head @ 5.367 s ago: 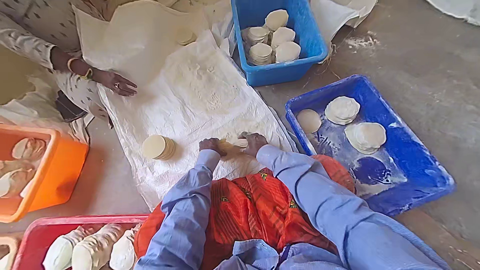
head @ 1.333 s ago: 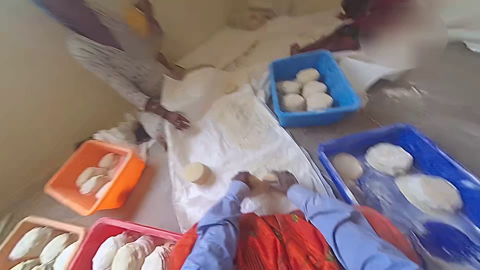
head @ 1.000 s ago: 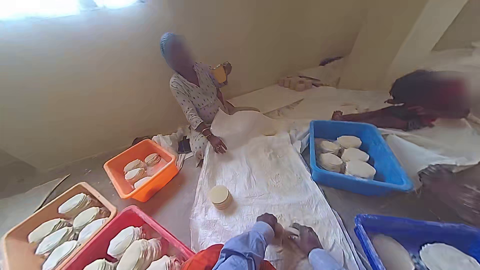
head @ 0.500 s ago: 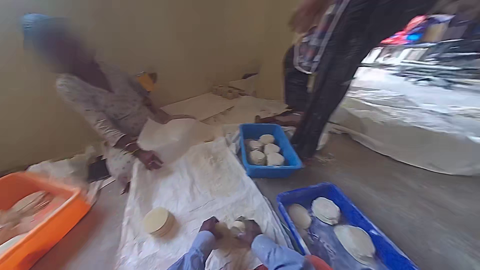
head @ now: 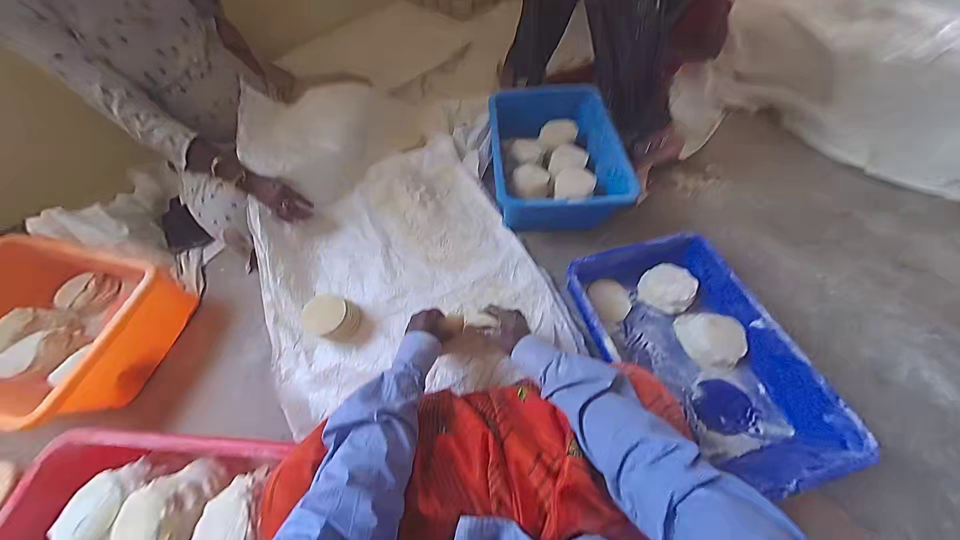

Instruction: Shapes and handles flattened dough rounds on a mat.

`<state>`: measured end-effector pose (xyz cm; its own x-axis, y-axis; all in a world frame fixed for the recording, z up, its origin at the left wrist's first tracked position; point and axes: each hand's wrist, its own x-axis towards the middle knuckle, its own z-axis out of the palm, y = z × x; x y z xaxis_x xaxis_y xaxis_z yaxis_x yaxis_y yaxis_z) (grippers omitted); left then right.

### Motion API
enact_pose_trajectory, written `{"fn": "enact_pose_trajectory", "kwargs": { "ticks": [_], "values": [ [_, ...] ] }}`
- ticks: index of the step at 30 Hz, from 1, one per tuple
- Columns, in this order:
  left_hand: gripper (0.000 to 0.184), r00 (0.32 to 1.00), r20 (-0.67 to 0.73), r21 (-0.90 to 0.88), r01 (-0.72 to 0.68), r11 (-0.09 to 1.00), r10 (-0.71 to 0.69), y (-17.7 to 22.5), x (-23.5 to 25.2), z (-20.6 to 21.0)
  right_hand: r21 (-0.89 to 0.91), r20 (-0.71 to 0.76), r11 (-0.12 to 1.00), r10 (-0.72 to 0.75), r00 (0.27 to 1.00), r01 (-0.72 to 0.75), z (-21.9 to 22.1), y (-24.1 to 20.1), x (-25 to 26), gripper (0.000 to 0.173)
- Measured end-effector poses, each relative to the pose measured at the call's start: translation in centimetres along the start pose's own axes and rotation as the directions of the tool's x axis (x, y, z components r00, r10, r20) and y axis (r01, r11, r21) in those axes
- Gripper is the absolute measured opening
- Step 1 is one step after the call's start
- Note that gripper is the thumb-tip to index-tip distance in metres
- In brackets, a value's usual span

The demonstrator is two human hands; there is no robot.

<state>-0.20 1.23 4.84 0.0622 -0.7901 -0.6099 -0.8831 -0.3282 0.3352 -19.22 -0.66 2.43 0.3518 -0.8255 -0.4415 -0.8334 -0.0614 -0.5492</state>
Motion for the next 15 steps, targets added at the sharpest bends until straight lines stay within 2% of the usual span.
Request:
{"fn": "enact_pose_trajectory", "kwargs": {
  "ticks": [3,5,8,10,12,15],
  "values": [
    [0.05,0.998,0.029,0.081,0.06,0.995,-0.063,0.5,1.3,1.1,-0.131,-0.004,0.991,-0.01,1.0,0.009,2.2,1.3,2.3,0.048],
    [0.048,0.999,0.028,0.114,0.035,0.993,-0.039,0.5,2.0,0.9,-0.101,-0.04,0.995,-0.018,0.999,0.014,1.4,1.0,2.3,0.041],
    [0.046,0.999,-0.029,-0.016,-0.043,0.999,0.042,-0.9,1.6,1.3,0.0,-0.084,0.997,-0.073,0.994,0.074,0.8,1.5,1.0,0.04],
    [0.048,1.0,-0.017,0.031,0.007,1.0,-0.006,-0.6,1.9,2.0,-0.069,-0.009,0.997,-0.038,0.999,0.038,1.6,1.5,1.9,0.045],
    [0.045,0.999,0.006,0.079,0.031,0.996,-0.031,0.1,2.3,2.2,-0.133,0.003,0.99,-0.04,0.999,0.04,2.0,1.3,2.4,0.038],
    [0.04,0.999,-0.006,0.026,-0.043,0.999,0.043,-0.2,1.1,1.1,-0.02,-0.054,0.997,-0.074,0.996,0.073,0.6,1.3,1.0,0.038]
  ]
}}
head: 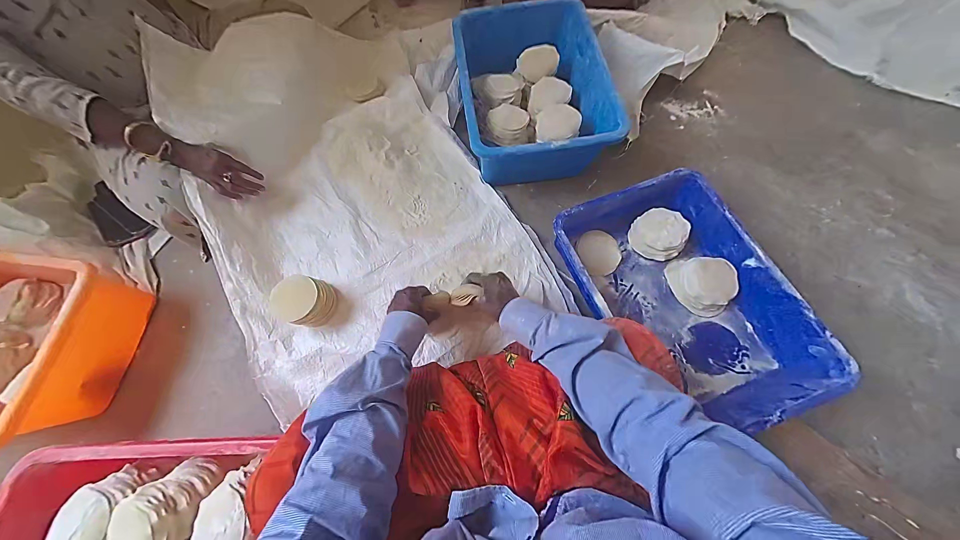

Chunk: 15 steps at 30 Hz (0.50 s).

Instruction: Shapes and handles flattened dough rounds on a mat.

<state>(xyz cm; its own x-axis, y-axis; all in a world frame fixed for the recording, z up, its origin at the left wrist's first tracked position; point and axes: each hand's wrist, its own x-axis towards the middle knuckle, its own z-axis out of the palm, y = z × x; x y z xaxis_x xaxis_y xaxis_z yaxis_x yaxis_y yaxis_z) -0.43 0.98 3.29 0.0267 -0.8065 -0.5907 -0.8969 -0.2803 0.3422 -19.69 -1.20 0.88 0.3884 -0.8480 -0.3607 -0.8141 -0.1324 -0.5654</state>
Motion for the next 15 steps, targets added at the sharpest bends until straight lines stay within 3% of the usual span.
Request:
{"fn": "enact_pose_trajectory", "kwargs": {
  "ticks": [3,5,9,12,15],
  "values": [
    [0.047,1.0,0.029,0.091,0.007,0.996,-0.01,-0.2,0.7,0.0,-0.074,0.073,0.996,0.045,0.996,-0.04,0.6,0.0,0.6,0.049],
    [0.045,0.999,0.036,0.131,0.027,0.991,-0.032,0.2,1.2,0.2,-0.122,0.055,0.992,0.017,0.998,-0.01,1.2,0.2,1.3,0.037],
    [0.044,0.999,-0.009,0.056,-0.049,0.997,0.05,-1.0,0.1,-0.5,0.033,0.012,0.999,0.001,1.0,-0.001,-0.3,-0.1,-0.3,0.042],
    [0.058,1.0,0.017,0.134,-0.009,0.991,0.007,-0.6,2.2,0.6,-0.098,0.066,0.994,0.044,0.997,-0.037,1.3,0.5,1.7,0.044],
    [0.048,0.997,0.016,0.098,-0.08,0.992,0.078,-0.5,1.3,-0.5,0.006,0.011,1.0,-0.014,1.0,0.014,-0.1,0.2,0.5,0.038]
  ]
}}
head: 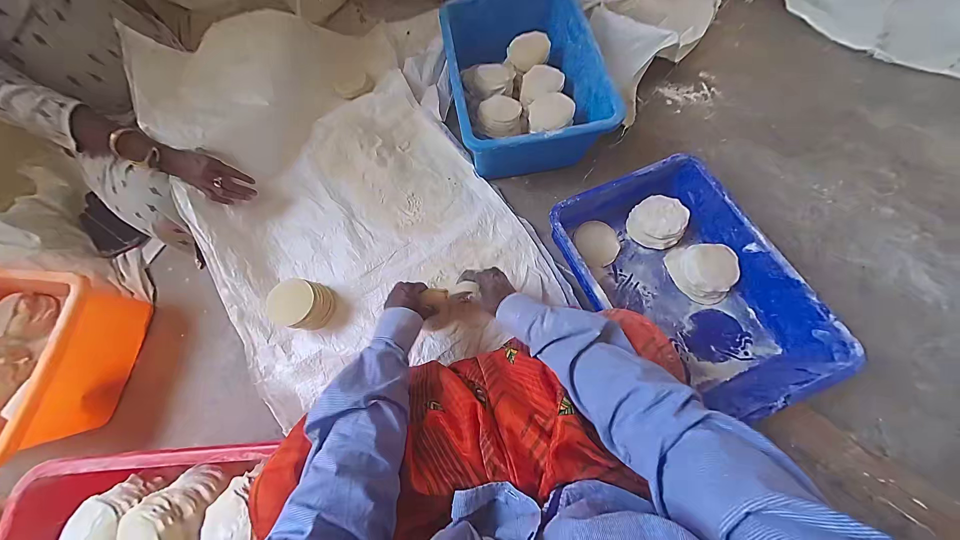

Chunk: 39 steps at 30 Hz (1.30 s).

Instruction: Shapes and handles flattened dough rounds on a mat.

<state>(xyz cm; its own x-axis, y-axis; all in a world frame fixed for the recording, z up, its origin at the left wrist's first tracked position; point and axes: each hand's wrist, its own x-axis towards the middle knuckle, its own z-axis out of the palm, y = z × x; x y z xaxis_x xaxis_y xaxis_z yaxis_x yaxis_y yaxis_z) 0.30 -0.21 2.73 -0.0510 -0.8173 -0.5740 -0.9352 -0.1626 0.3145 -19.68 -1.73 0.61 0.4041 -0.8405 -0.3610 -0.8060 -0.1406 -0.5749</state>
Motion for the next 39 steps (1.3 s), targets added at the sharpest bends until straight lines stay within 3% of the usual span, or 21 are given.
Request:
{"fn": "enact_pose_trajectory", "kwargs": {
  "ticks": [2,4,7,10,12,14,18,21,25,28,29,32,36,39],
  "values": [
    [0.045,0.999,-0.043,-0.027,-0.024,0.999,0.023,-0.4,-1.1,-0.6,0.07,-0.02,0.997,-0.022,1.0,0.023,-0.5,-0.1,-0.9,0.042],
    [0.054,0.999,-0.03,0.027,0.032,0.999,-0.031,-0.3,0.0,0.0,-0.014,0.036,1.0,0.021,0.999,-0.021,0.4,-0.2,0.2,0.051],
    [0.052,0.998,0.007,0.094,0.067,0.993,-0.068,0.5,0.9,0.6,-0.058,0.022,0.998,-0.006,1.0,0.007,0.9,-0.1,1.1,0.037],
    [0.049,1.0,-0.004,0.101,0.022,0.995,-0.022,-0.1,-1.0,-0.4,0.036,-0.007,0.999,-0.011,1.0,0.012,-0.4,-0.3,-0.8,0.04],
    [0.058,0.998,0.002,0.211,0.063,0.976,-0.064,0.3,-0.6,-0.2,-0.08,0.063,0.995,0.061,0.996,-0.056,0.1,-0.3,0.1,0.052],
    [0.056,0.996,0.033,0.264,0.069,0.962,-0.08,1.0,-0.1,0.6,-0.148,0.076,0.988,0.05,0.996,-0.038,1.3,-0.2,1.0,0.042],
    [0.049,0.999,0.004,0.169,0.036,0.985,-0.037,-0.1,-0.9,-0.5,0.012,0.008,1.0,-0.017,1.0,0.017,-0.6,-0.6,-0.8,0.038],
    [0.061,0.997,0.028,0.254,0.068,0.965,-0.077,0.3,-0.4,-0.1,-0.069,0.067,0.996,0.055,0.996,-0.05,0.7,-0.2,0.3,0.05],
    [0.045,0.999,0.038,0.199,0.005,0.98,-0.013,-0.1,0.0,0.2,-0.047,0.035,0.999,0.016,0.999,-0.014,0.3,-0.4,0.2,0.039],
    [0.05,1.0,0.014,0.157,0.025,0.987,-0.028,-1.3,-0.5,-0.2,-0.063,0.09,0.995,0.084,0.992,-0.078,-0.1,-0.3,-0.3,0.052],
    [0.057,0.998,0.033,0.21,0.054,0.976,-0.062,-0.6,-0.2,0.1,-0.1,0.098,0.991,0.093,0.991,-0.084,0.5,-0.1,0.4,0.05],
    [0.053,0.995,0.071,0.288,0.054,0.956,-0.077,0.5,0.3,0.5,-0.123,0.053,0.992,0.047,0.997,-0.04,0.8,-0.6,0.7,0.04],
    [0.042,0.999,-0.017,0.093,-0.026,0.995,0.028,-2.0,-0.8,-1.0,0.001,0.04,1.0,0.024,0.999,-0.024,-0.2,-0.3,-0.6,0.043],
    [0.038,1.0,0.007,0.071,-0.003,0.997,0.003,-0.7,-0.3,-0.5,-0.08,0.086,0.996,0.033,0.996,-0.026,1.0,-0.1,0.8,0.042]
  ]
}}
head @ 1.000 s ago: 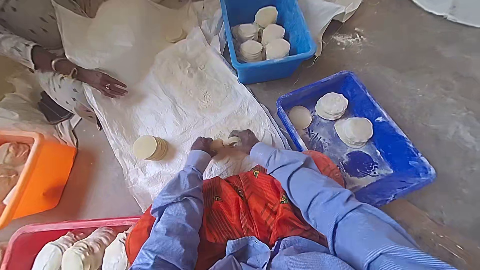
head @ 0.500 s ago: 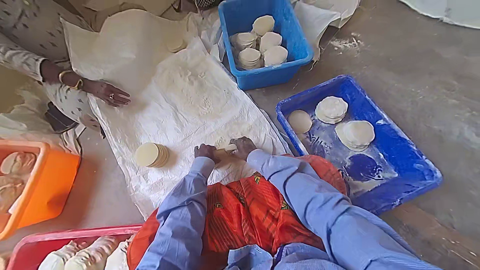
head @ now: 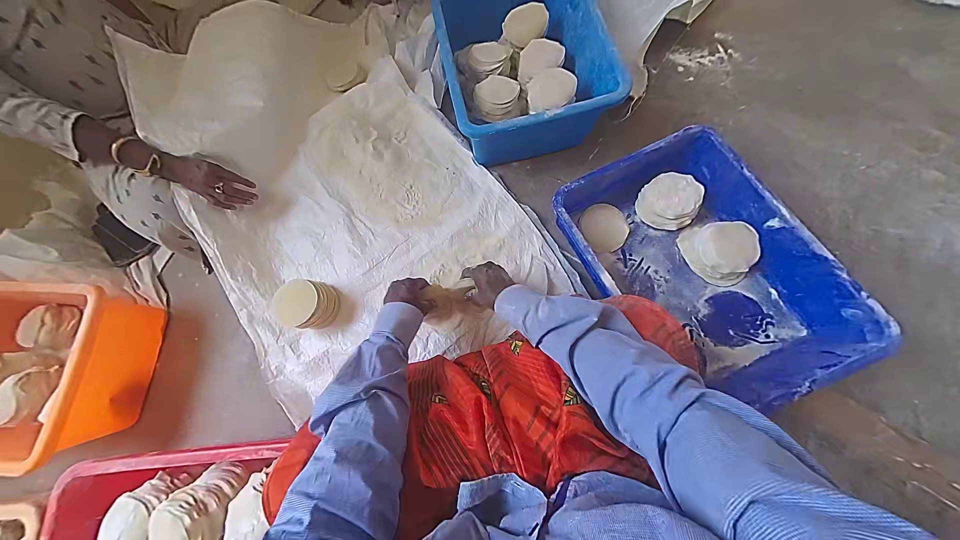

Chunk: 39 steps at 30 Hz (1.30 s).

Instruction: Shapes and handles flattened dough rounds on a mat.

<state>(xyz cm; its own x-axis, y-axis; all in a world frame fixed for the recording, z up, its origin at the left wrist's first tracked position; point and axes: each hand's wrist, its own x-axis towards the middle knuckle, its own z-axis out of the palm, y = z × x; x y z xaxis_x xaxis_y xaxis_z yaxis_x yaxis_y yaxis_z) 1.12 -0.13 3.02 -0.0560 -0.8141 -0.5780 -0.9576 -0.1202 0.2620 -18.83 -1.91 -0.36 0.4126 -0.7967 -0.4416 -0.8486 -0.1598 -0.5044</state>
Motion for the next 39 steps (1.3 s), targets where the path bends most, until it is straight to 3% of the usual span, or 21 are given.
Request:
{"fn": "enact_pose_trajectory", "kwargs": {
  "ticks": [5,7,9,13,16,18,22,24,26,30,32,34,39],
  "values": [
    [0.036,0.978,-0.18,-0.175,-0.134,0.975,0.102,-0.3,-1.9,-0.2,0.117,-0.074,0.992,-0.037,0.997,0.046,-1.5,-0.1,-1.7,0.042],
    [0.045,0.99,-0.127,-0.115,-0.077,0.99,0.062,0.5,-0.7,0.0,0.037,-0.008,0.999,0.007,1.0,-0.006,-0.8,-0.1,-0.5,0.048],
    [0.044,0.998,-0.056,-0.061,-0.025,0.998,0.021,1.2,0.4,0.9,-0.011,-0.001,1.0,0.004,1.0,-0.004,0.2,-0.3,0.4,0.041],
    [0.04,0.983,-0.17,-0.166,-0.103,0.981,0.074,0.5,-1.1,0.4,0.099,-0.052,0.995,-0.009,0.999,0.014,-1.5,-0.5,-1.8,0.044],
    [0.047,0.995,-0.103,-0.11,-0.026,0.994,0.015,0.5,-0.4,0.7,0.049,-0.005,0.999,0.003,1.0,-0.002,-0.3,-0.3,-0.5,0.045],
    [0.039,0.997,-0.071,-0.082,-0.004,0.997,-0.002,0.8,0.3,1.1,0.039,-0.014,0.999,-0.033,0.999,0.033,0.1,-0.6,-0.1,0.038],
    [0.037,0.98,-0.189,-0.213,-0.095,0.972,0.054,-0.2,-1.2,0.5,0.163,-0.061,0.984,-0.057,0.997,0.067,-0.9,-0.4,-1.7,0.04],
    [0.049,0.992,-0.127,-0.184,-0.026,0.983,0.002,0.5,-0.8,0.5,0.101,-0.025,0.994,-0.039,0.999,0.041,-0.3,-0.1,-0.8,0.043],
    [0.044,0.994,-0.095,-0.165,0.033,0.986,-0.049,1.0,0.1,1.2,0.051,-0.015,0.998,-0.041,0.999,0.041,0.0,-0.4,-0.2,0.036],
    [0.036,0.991,-0.133,-0.29,-0.025,0.957,-0.014,-0.2,-1.0,1.1,0.181,-0.085,0.981,-0.048,0.995,0.063,-1.3,-0.5,-2.1,0.037],
    [0.045,0.997,-0.062,-0.229,0.032,0.973,-0.047,-0.1,-0.6,1.1,0.138,-0.041,0.99,-0.002,0.999,0.008,-0.7,-0.8,-1.5,0.045],
    [0.047,0.994,-0.014,-0.123,0.104,0.987,-0.107,1.0,0.4,1.5,0.039,-0.011,0.999,-0.004,1.0,0.005,0.0,-1.1,-0.6,0.04],
    [0.04,0.986,-0.142,-0.149,0.069,0.986,-0.09,1.6,-1.9,0.7,0.096,-0.053,0.994,-0.055,0.997,0.06,-0.2,-0.4,-1.4,0.043]
  ]
}}
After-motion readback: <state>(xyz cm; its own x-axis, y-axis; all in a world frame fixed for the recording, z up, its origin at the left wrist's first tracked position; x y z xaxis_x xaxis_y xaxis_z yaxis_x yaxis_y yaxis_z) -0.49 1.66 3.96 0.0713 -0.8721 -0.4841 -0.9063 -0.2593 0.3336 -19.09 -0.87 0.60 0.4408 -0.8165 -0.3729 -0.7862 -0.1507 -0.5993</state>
